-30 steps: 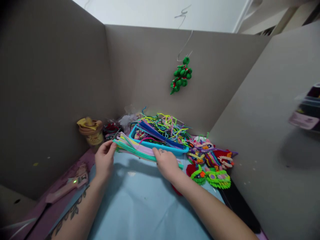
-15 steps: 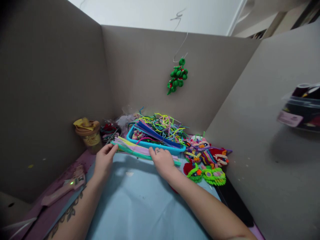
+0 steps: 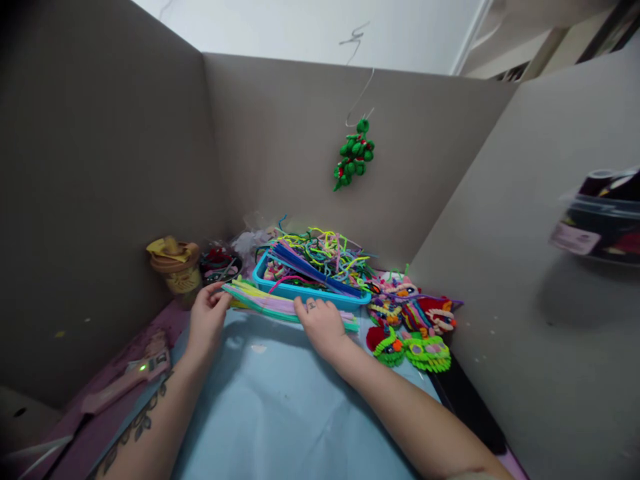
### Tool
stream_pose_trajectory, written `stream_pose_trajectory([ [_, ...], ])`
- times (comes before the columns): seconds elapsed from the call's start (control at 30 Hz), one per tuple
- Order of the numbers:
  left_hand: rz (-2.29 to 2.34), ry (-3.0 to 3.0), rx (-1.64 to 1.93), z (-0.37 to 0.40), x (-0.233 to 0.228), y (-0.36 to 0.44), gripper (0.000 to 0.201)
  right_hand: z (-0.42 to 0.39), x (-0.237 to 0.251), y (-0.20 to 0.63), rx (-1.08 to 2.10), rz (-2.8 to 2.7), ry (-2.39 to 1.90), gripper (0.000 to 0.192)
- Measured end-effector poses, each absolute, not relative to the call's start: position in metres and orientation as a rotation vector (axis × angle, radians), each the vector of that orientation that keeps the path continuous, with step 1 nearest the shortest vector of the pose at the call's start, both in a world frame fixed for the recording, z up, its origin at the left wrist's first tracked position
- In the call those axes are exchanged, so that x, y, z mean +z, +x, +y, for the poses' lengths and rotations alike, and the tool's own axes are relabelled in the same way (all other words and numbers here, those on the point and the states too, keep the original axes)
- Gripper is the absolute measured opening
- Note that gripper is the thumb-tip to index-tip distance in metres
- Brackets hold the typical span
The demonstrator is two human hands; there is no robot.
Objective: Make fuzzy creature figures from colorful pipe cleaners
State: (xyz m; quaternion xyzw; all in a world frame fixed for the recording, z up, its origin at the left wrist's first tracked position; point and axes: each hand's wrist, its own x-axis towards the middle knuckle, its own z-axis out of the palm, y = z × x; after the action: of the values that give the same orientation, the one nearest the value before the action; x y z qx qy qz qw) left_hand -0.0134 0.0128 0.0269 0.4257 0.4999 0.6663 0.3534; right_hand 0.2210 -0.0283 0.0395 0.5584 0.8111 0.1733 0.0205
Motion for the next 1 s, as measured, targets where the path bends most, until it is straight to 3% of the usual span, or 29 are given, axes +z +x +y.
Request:
stream_pose_trajectory([
  [0.2, 1.28, 1.048, 1.847, 0.008, 0.034, -0.012, 0.043, -0.029, 0.039, 0.221, 0.506, 2.504, 1.744, 0.042],
  [0.33, 1.146, 1.053, 1.784, 0.003, 0.034, -0.007, 0.032, -0.027, 0.039, 0.221, 0.527, 2.48, 1.757, 0.041],
  [0.47, 1.033, 0.996, 1.75, 0.001, 0.029, -0.002, 0.036, -0.024, 0.038, 0.224, 0.519, 2.459, 1.807, 0.041],
  [0.7, 1.189, 1.098, 1.736, 0.001, 0.026, -0.005, 0.037, -0.021, 0.039, 0.23, 0.498, 2.422, 1.84, 0.043],
  [1.0, 1.242, 0.996, 2.06, -0.001, 0.044, -0.02, 0.034, -0.022, 0.045, 0.261, 0.584, 2.397, 1.92, 0.043],
])
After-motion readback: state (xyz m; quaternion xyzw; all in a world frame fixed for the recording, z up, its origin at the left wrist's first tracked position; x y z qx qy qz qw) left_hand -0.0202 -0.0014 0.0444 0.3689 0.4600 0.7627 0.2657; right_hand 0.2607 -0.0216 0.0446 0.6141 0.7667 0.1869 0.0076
